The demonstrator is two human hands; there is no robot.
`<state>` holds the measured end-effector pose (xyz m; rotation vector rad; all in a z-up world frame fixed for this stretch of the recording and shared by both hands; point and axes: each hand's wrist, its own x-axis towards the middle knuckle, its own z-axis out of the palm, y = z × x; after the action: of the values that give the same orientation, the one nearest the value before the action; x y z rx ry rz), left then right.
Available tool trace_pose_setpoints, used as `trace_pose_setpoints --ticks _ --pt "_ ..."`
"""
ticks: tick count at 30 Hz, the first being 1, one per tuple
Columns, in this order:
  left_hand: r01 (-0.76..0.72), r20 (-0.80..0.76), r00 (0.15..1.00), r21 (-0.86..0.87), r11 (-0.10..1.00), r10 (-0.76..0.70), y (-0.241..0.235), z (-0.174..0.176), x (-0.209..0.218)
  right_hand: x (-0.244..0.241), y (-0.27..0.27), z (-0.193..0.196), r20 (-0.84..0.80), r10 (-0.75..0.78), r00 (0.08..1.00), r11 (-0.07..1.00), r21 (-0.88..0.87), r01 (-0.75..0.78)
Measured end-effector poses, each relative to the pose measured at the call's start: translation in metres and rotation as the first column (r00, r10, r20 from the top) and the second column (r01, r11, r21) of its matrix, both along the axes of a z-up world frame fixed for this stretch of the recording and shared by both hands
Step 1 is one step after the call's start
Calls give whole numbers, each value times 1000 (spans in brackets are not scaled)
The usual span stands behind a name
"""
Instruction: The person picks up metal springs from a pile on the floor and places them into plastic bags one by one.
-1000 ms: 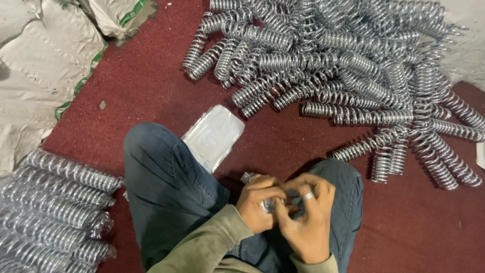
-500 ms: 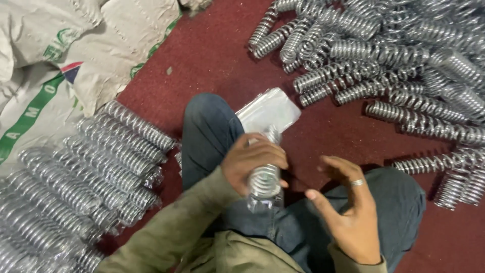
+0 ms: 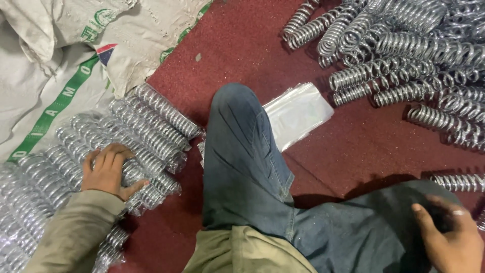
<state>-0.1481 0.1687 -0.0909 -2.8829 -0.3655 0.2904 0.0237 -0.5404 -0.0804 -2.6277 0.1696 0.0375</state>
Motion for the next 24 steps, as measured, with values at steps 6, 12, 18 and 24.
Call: trace_pose_setpoints --ticks 6,12,18,24 --pt "-73 -171 982 68 995 83 -14 -3 10 84 -46 -46 -121 -115 986 901 -432 52" --pt "-33 153 988 -23 999 37 -47 -8 16 123 13 -2 -490 -361 794 914 -354 197" --pt "466 694 718 -418 780 -58 -148 -24 137 160 -11 -81 -400 -211 892 885 -465 1" --pt "345 599 800 -429 835 -23 -184 -39 255 152 48 -43 -280 -65 958 948 -318 -28"
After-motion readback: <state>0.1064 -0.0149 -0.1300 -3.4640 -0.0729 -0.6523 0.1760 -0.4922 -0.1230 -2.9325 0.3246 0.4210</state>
